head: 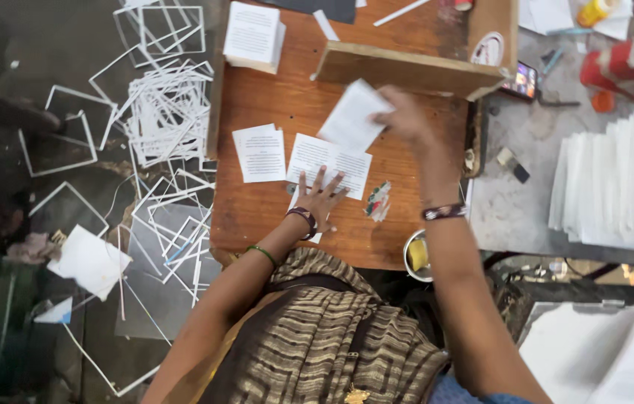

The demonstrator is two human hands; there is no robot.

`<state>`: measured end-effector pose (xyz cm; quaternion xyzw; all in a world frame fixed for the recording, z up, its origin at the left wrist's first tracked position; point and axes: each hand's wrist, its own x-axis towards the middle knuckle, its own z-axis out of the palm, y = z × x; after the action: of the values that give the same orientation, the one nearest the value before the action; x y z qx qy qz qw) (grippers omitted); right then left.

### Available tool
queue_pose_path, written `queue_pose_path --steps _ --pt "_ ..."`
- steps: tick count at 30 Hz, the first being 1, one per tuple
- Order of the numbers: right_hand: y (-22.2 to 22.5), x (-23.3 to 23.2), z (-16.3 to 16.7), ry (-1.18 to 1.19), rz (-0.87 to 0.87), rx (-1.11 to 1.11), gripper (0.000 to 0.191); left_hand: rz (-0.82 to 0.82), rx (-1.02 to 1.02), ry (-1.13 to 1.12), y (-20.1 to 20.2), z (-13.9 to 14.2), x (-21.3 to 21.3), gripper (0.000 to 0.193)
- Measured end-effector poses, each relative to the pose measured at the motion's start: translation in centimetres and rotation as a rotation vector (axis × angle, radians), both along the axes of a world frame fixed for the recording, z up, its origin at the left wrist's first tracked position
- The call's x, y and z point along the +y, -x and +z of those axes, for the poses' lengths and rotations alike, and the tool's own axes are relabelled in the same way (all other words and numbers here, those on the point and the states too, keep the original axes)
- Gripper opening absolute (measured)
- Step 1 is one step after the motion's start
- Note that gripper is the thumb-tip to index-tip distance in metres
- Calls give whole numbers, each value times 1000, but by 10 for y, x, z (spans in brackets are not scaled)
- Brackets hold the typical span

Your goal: The person sorts and stacks printed paper sheets on a wooden table, aligning edges and separating them into smaller piles. They move a stack to a nearby surface and continue arranging individual sheets, occasionally using a small metal bowl with a sponge. The workspace contains scattered paper trimmings and a paper-cutting machine.

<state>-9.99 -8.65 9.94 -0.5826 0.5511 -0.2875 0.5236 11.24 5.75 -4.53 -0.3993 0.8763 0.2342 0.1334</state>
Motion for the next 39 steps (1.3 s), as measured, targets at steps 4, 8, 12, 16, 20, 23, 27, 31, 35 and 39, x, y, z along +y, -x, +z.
queue_pose_path --steps 4,8,12,16,20,23,27,31,35,39 --pt "-100 2 -22 -25 323 -2 35 42 59 -45 2 1 -1 112" --pt "-153 -2 -32 -131 353 -24 33 12 11 2 4 12 -1 109" --pt "-159 2 -40 -204 75 -47 21 22 9 -41 6 20 -3 111" --pt "-150 35 -52 -309 -347 -373 17 -17 -73 -93 9 3 -3 105" --pt "-161 91 -64 -451 -369 -708 17 45 127 184 11 -29 0 92" --pt "-166 116 -76 -684 -226 -538 22 79 384 482 10 -35 4 81" --pt "-122 105 -80 -255 4 -289 30 25 269 70 5 -16 7 94" --pt "-58 90 -70 200 -31 944 69 88 133 -83 3 5 9 92" --pt "-46 88 -56 71 61 990 93 173 411 122 -9 -12 9 74" --pt "-56 82 -53 44 106 1064 102 399 424 280 -34 -28 -13 53"
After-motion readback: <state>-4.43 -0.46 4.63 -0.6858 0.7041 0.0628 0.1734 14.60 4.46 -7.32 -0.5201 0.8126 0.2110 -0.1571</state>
